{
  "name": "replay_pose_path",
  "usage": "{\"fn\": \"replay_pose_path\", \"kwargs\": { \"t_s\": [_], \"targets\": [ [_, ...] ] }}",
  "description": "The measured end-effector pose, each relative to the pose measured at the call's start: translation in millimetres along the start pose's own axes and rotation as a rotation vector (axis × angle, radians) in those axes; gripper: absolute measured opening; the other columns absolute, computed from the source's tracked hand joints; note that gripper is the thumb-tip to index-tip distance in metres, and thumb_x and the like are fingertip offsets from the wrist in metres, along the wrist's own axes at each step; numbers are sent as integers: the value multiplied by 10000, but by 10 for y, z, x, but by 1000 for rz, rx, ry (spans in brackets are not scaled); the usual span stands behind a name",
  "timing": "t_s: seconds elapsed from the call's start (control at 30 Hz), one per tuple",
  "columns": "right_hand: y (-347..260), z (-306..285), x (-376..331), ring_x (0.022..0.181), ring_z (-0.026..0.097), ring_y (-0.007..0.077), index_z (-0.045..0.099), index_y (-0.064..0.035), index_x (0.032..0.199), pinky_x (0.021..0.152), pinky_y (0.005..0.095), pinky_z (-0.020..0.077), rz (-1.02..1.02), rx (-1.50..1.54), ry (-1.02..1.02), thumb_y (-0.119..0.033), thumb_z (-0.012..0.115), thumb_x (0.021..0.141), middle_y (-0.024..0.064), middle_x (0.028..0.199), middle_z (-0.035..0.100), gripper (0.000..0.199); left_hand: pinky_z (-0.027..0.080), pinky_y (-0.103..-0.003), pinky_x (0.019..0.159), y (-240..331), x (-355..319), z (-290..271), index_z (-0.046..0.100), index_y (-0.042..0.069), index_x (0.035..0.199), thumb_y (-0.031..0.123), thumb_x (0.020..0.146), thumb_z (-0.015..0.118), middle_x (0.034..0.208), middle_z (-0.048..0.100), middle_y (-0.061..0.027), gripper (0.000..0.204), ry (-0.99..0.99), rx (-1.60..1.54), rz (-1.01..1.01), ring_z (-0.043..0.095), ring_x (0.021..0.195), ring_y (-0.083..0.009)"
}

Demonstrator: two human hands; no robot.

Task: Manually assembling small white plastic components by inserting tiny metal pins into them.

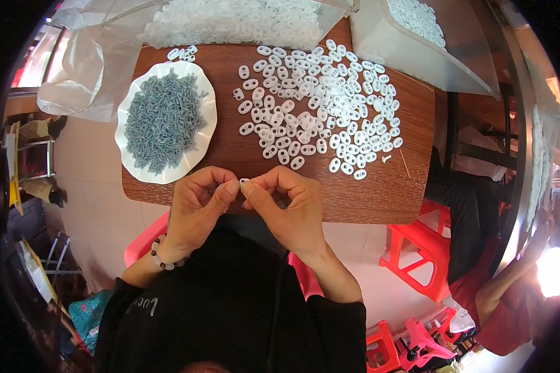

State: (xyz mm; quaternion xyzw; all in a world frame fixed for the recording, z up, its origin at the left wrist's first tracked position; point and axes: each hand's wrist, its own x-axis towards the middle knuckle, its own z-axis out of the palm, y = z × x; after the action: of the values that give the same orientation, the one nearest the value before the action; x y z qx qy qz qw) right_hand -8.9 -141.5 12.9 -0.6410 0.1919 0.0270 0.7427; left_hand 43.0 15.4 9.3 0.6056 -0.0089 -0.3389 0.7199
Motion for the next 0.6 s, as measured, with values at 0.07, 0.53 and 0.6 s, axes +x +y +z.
{"fn": "replay_pose_path", "kwargs": {
  "t_s": [0.07, 0.53, 0.6],
  "targets": [
    [-2, -10, 7, 635, 599, 54, 639, 11, 814, 563, 174, 450, 5, -2, -2, -66, 663, 851, 25, 713, 640, 89, 373, -148, 595, -9, 7, -2, 595, -7, 943, 143, 931, 597, 790, 587, 42, 150, -4, 8, -3, 472, 700, 10],
    [-17, -38, -9, 583, 558, 36, 639, -20, 836, 522, 153, 383, -24, 98, 91, -121, 647, 871, 41, 704, 655, 107, 382, -185, 619, 100, -17, -14, 589, -22, 1141, 198, 977, 496, 876, 621, -20, 290, -42, -320, -163, 484, 687, -40],
    [-5, -41, -13, 587, 559, 34, 637, -18, 838, 517, 157, 383, -40, 108, 86, -114, 647, 868, 41, 703, 655, 101, 389, -184, 631, 97, -27, 14, 593, -17, 1133, 195, 968, 516, 881, 624, -21, 280, -24, -304, -176, 489, 697, -40]
  ]
}}
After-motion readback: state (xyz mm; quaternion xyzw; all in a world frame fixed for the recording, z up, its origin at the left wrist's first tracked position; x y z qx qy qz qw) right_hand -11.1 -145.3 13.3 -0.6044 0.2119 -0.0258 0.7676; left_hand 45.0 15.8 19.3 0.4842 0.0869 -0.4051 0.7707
